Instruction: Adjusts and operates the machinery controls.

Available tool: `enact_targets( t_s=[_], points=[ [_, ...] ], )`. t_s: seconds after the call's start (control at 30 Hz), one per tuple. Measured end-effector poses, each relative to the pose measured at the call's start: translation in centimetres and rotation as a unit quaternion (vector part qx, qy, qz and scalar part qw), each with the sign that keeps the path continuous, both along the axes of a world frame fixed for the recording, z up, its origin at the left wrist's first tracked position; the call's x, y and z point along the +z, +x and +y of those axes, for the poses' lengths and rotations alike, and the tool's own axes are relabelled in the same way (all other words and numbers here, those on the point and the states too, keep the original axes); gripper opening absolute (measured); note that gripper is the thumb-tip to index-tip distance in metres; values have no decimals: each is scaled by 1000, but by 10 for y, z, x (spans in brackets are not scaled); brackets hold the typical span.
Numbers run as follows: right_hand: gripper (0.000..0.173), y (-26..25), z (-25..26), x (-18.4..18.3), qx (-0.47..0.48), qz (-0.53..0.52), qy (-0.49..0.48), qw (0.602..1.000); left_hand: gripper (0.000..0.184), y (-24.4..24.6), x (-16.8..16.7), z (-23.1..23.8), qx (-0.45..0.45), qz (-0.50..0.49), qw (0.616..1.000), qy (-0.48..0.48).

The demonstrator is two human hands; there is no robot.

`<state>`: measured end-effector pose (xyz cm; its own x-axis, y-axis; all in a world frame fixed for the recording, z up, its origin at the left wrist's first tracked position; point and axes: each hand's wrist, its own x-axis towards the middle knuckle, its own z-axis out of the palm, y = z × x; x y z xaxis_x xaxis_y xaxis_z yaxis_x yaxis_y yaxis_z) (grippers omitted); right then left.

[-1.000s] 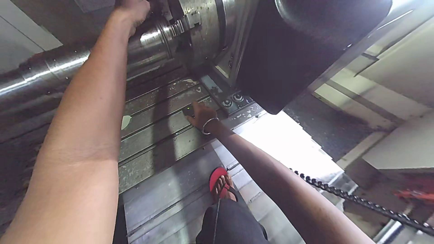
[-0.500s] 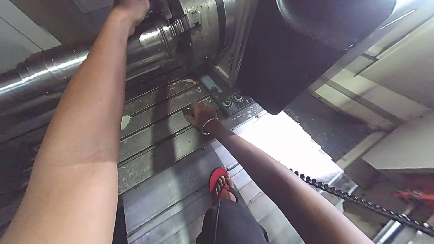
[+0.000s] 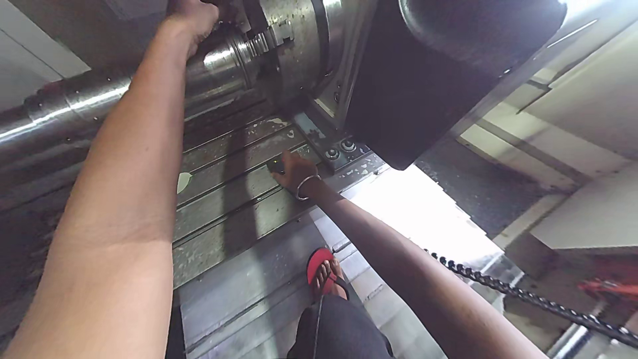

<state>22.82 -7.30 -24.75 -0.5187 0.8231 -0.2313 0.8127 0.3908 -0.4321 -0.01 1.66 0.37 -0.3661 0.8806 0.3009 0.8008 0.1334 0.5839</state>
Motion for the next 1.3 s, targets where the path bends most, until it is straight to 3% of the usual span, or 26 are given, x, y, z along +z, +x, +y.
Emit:
enact_targets(
  t_s=[0.7,0.97,1.17,1.3],
  points=[
    [64,-1,-2,0,-3,-1,4,1000,28,-5,-2,2,-31,-18,999,8],
    [80,1,0,-1,-2,1,0,1000,27,-2,-2,1,-35,-23,999,10],
    [81,1,0,-1,-2,2,5,1000,36,-3,-1,1,-30,-10,999,6],
    [81,1,0,-1,-4,4,3,1000,33,-5,-3,2,-41,-15,999,9]
  ],
)
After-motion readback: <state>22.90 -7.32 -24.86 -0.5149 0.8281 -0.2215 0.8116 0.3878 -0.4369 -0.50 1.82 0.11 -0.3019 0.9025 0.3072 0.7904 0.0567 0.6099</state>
